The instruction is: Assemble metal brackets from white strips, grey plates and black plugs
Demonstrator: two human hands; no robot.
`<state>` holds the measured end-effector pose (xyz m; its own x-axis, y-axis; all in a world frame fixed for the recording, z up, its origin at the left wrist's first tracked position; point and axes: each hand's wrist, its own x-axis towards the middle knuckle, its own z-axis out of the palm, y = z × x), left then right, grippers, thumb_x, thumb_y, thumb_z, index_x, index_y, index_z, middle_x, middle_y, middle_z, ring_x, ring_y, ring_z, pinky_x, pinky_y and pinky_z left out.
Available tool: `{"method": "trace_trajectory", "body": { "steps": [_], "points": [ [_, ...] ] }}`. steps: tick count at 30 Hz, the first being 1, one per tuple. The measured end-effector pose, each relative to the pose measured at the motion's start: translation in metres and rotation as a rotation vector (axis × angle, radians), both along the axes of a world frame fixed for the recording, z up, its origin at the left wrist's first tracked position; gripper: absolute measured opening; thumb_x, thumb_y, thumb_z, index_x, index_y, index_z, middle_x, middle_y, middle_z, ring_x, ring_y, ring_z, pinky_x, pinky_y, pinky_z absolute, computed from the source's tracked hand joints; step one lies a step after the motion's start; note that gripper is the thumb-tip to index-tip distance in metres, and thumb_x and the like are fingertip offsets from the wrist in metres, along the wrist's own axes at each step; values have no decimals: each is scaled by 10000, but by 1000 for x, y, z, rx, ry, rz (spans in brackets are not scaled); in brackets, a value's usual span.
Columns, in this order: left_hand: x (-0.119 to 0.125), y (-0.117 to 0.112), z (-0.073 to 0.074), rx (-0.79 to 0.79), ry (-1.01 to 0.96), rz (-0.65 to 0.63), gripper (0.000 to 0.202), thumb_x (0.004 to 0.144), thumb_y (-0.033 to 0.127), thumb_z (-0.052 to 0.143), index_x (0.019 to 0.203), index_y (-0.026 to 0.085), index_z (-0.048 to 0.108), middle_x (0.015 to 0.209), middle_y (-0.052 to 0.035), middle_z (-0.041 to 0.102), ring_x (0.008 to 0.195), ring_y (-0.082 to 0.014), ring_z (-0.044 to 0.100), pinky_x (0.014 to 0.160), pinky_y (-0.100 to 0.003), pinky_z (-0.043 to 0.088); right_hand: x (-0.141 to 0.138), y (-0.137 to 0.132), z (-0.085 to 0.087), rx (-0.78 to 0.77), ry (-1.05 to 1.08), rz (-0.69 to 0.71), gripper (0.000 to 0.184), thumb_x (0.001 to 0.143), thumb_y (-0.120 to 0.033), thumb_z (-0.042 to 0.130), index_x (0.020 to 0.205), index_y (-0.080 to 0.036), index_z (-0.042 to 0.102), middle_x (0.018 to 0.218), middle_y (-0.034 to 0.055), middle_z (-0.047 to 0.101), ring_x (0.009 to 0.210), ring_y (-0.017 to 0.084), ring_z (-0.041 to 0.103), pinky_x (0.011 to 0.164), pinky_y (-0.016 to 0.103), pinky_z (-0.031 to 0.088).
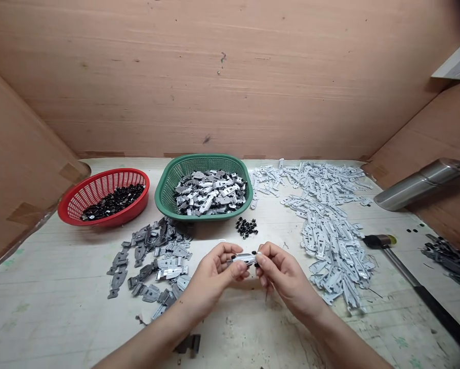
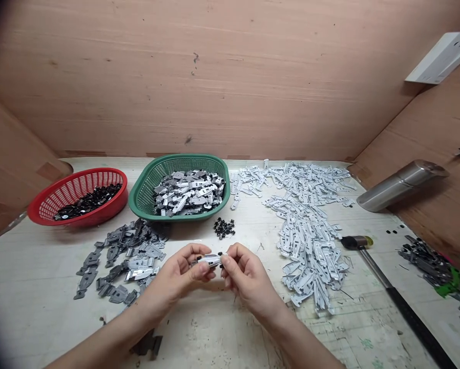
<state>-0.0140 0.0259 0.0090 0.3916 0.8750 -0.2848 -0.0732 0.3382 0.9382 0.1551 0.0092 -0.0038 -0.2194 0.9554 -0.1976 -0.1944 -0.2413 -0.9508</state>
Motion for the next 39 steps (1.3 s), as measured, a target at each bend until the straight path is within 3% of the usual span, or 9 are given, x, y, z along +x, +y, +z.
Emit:
{"method": "trace_trajectory", "body": {
  "steps": [3,8,13,17,21,24,28,34,39],
  "points": [
    [-3,1,2,143,83,8,464,665,245,727,1087,214,539,1001,-43,595,840,-161,583,759,-271,469,1,1,1,0,29,-52,342,804,-493,583,755,-190,432,632,-46,485,491,61,401,464,180,293],
    [-8,4,4,358,321,16,268,718,294,675,958,179,641,835,-34,630,726,-147,547,702,-259,456,7,3,-4,-41,53,11,378,765,-516,613,744,-191,423,597,-51,496,464,61,418,449,179,270],
    [-3,1,3,273,255,-17,318,725,319,664,1008,182,618,913,-55,654,786,-170,586,718,-265,464,10,4,-2,0,16,125,343,776,-478,620,765,-194,429,582,-66,455,484,66,420,465,185,292],
    [0,-3,7,199,279,-82,249,790,377,585,931,173,602,690,-16,626,656,-153,579,620,-242,457,6,-4,3,87,-36,118,318,810,-453,588,730,-187,432,576,-67,418,495,64,400,485,195,329],
    [-18,0,30,389,451,-80,314,809,405,555,1041,194,563,960,-68,632,836,-187,587,737,-275,462,-2,8,29,211,-173,64,277,829,-423,570,725,-176,498,608,-35,489,514,76,453,478,206,359],
    [-43,4,59,491,685,12,648,792,456,553,1348,242,297,1317,-113,444,1131,-256,486,890,-365,433,-13,51,61,378,-276,-102,262,820,-415,581,731,-173,539,590,-17,541,509,88,492,478,223,386],
    [-73,4,83,702,1167,-50,629,742,540,549,1280,232,441,1315,-113,457,1235,-327,374,990,-481,332,-27,109,81,500,-409,-180,335,700,-458,694,783,-165,553,605,-23,555,453,80,480,437,225,359],
    [-124,-26,37,659,1444,-196,1209,432,665,706,1432,261,160,1520,-176,27,1323,-519,-23,963,-720,62,7,65,50,668,-827,-130,251,823,-446,559,792,-198,580,645,13,583,551,132,496,515,266,360],
    [-129,-70,-25,737,1331,-126,1285,422,694,701,1442,266,46,1510,-189,-100,1329,-494,-86,972,-719,20,84,0,0,422,-936,-100,269,834,-479,512,860,-221,583,721,45,633,625,180,573,547,280,431]
  ]
}}
